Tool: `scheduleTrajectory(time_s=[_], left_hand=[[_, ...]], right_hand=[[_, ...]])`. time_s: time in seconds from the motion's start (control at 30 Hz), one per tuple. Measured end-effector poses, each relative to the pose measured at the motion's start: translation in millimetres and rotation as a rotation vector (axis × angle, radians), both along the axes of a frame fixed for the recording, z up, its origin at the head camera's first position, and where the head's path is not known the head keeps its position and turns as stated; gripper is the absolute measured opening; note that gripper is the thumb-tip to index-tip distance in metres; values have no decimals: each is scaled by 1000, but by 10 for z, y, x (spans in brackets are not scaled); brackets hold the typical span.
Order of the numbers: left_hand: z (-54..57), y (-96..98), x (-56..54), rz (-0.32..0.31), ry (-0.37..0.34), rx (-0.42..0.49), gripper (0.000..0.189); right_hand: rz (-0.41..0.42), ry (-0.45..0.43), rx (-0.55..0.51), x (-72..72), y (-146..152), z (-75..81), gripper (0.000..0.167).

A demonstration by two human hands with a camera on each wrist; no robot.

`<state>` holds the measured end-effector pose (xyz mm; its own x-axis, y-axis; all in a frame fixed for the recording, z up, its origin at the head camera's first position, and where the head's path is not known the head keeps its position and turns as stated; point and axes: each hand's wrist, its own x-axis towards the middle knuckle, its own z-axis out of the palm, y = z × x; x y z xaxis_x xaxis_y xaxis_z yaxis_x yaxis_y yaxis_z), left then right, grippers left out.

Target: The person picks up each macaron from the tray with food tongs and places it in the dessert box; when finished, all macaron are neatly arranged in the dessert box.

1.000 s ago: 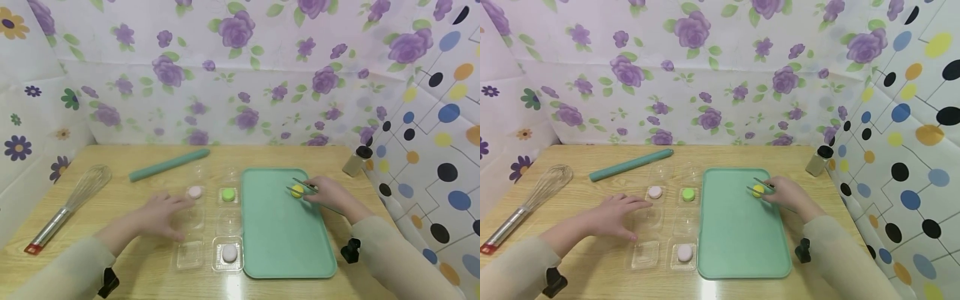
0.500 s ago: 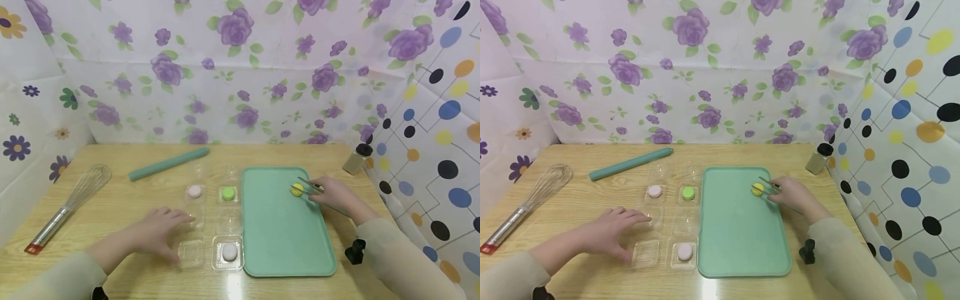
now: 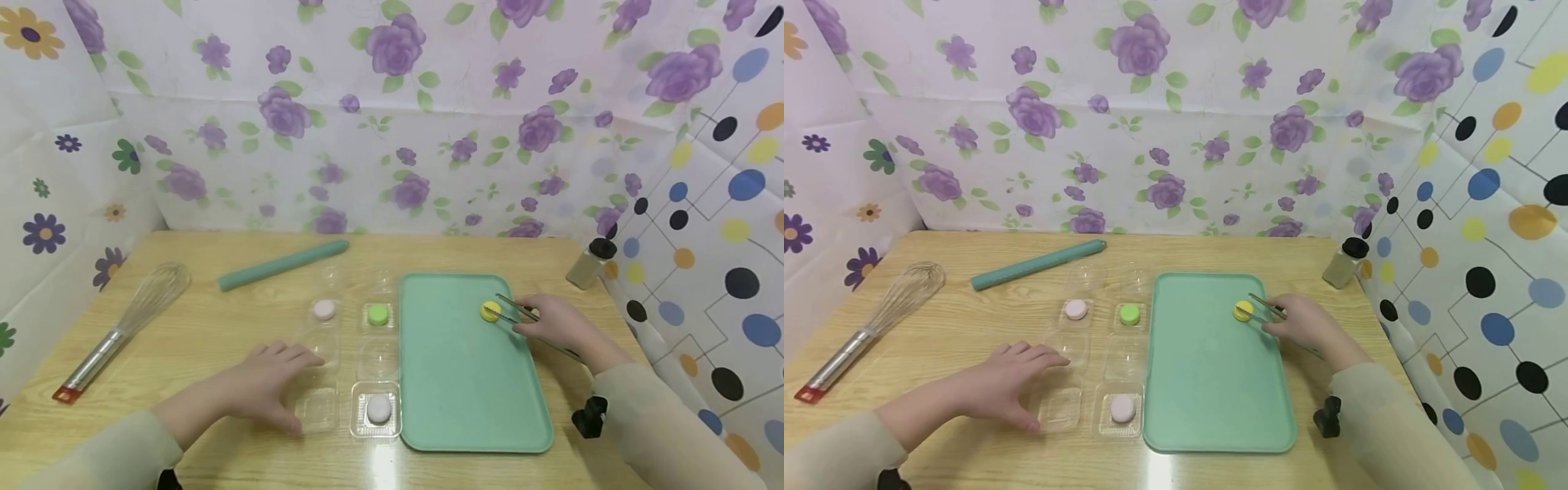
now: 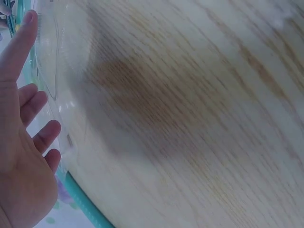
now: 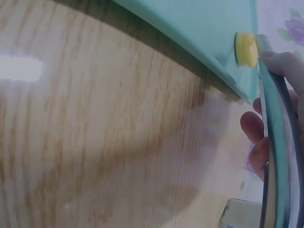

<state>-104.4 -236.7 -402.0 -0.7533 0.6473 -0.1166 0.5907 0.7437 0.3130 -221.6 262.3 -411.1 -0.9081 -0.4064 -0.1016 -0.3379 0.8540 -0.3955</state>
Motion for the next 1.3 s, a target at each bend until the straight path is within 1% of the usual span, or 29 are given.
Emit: scheduleTrajectory(time_s=[0.13, 0.27, 0.43, 0.6, 0.73, 0.87, 1.13, 1.3], left_hand=[[-7, 15, 5, 5, -11, -14, 92], [-6, 24, 10, 3, -7, -18, 92], [-1, 30, 18, -8, 20, -14, 89], [-9, 17, 24, -6, 61, -24, 88], [-6, -1, 29, 4, 66, -24, 90], [-7, -8, 40, -4, 64, -30, 88], [5, -28, 59, -13, 47, -43, 85], [-7, -36, 52, -44, 91, -38, 79]], right_hand=[[16, -17, 15, -2, 11, -9, 55], [27, -35, 29, -8, 16, -26, 54], [23, -30, 24, -9, 26, -51, 50], [19, -22, 11, 0, 31, -58, 51], [6, -25, 2, 3, 17, -52, 52], [6, -29, -1, 12, -27, -40, 52], [65, -4, 9, 10, -218, 25, 50], [102, -4, -5, 46, -329, 64, 50]])
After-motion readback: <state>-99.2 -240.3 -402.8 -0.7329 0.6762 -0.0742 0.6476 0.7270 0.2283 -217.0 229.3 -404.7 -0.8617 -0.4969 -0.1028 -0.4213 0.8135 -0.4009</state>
